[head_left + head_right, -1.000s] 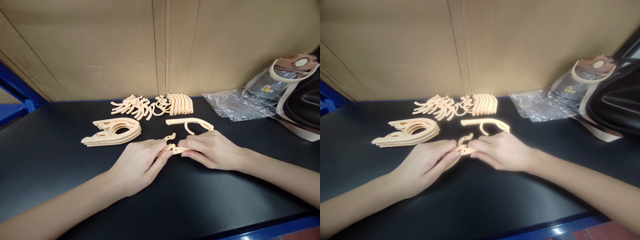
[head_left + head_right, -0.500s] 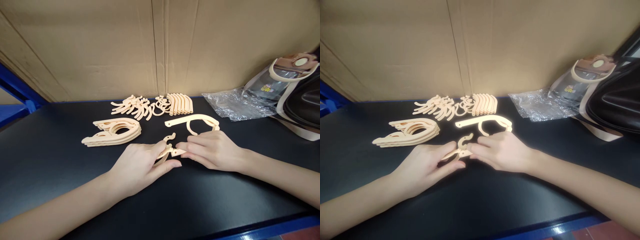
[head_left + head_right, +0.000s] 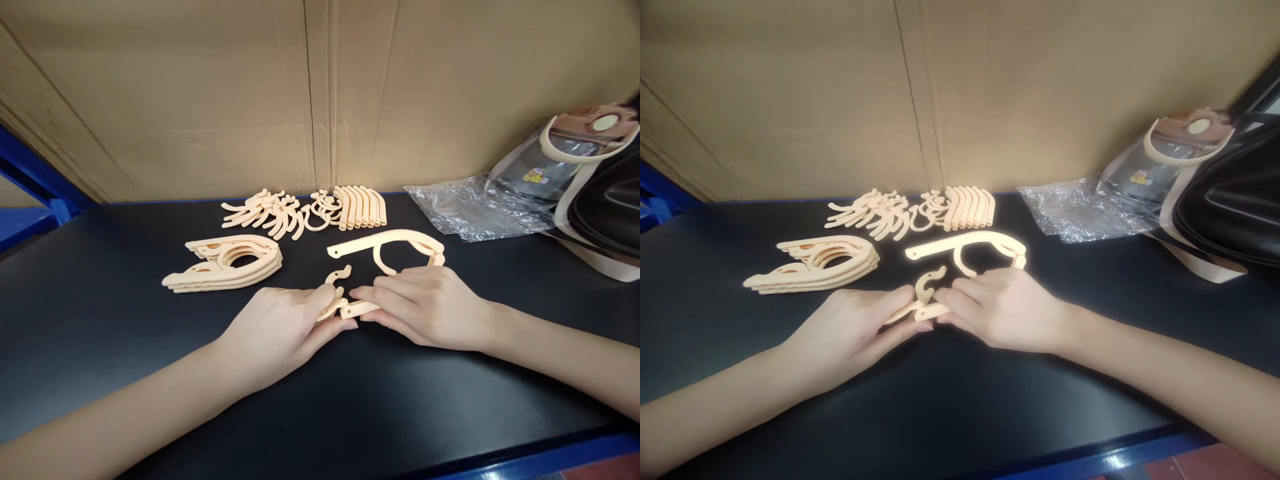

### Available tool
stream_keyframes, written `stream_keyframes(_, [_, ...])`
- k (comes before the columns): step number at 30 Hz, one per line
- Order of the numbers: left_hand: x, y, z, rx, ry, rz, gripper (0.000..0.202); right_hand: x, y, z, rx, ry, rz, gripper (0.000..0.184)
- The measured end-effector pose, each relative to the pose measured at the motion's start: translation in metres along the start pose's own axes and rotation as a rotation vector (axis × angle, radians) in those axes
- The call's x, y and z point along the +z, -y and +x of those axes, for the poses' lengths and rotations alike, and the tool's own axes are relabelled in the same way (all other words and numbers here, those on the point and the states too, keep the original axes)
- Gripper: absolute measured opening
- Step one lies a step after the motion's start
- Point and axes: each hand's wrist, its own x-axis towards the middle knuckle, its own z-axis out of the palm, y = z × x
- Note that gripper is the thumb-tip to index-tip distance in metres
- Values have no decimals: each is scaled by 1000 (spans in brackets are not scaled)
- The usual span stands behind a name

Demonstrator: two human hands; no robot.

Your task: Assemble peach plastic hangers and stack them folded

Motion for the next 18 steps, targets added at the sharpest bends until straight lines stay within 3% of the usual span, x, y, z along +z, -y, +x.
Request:
stream_keyframes(11, [7,3,-5,77,-11,131,34,-2,1,3,-13,4,-33,35])
stream_keyframes(18, [-4,-1,-1,122,55,209,33,-3,2,3,-6,23,-44,35])
